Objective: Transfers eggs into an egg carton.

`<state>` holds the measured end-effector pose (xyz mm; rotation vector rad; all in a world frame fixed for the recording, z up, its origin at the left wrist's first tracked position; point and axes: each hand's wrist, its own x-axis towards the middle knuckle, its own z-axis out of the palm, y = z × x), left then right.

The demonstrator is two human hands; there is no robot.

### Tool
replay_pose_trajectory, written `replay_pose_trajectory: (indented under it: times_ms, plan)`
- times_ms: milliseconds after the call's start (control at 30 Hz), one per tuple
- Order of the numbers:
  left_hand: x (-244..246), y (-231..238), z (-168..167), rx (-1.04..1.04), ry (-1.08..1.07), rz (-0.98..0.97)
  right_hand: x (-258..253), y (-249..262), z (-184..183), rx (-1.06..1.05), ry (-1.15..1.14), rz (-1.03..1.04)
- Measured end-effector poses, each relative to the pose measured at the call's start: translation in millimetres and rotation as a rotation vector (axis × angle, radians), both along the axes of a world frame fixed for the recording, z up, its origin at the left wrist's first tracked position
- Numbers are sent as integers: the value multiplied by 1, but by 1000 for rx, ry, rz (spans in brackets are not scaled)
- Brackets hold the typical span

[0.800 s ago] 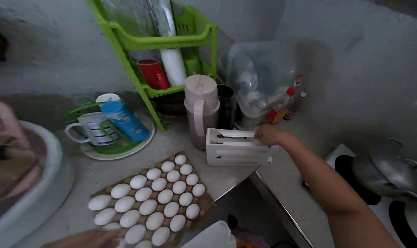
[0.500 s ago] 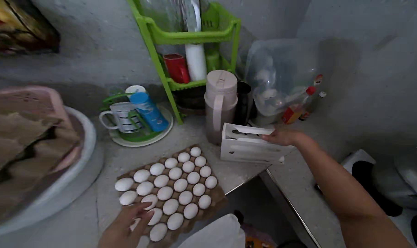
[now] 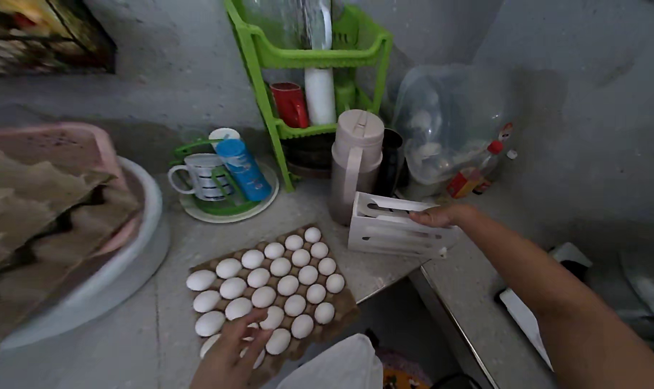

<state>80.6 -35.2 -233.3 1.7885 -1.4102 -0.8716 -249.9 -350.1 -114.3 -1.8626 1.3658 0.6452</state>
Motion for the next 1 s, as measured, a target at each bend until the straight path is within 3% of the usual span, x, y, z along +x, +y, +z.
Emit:
replay_pose_trajectory:
  times_ms: [67, 167, 300, 400, 467, 600, 767, 1000]
  plan:
    - [-2, 0, -10, -22, -11, -18, -13, -13, -27, -60, -300, 101]
    - [-7, -2, -15, -37, -44, -58, -8, -14, -38, -89, -662, 48]
    - [-9, -6, -10, -8, -65, -58, 9, -5, -13, -236, -324, 211]
    - [-6, -6, -10, -22, -83, -55, 27, 4, 4, -129, 67, 259]
    - [-5, -5, -12, -31, -89, -51, 32, 2, 3, -86, 183, 208]
    - [-1, 0, -15, -27, -84, -34, 32, -17, -23, -100, 213, 214]
    - [1, 5, -19, -10, -53, 2, 43, -36, -52, -79, -34, 236]
    - [-2, 9, -19, -2, -49, 27, 61, -36, -52, -73, -136, 278]
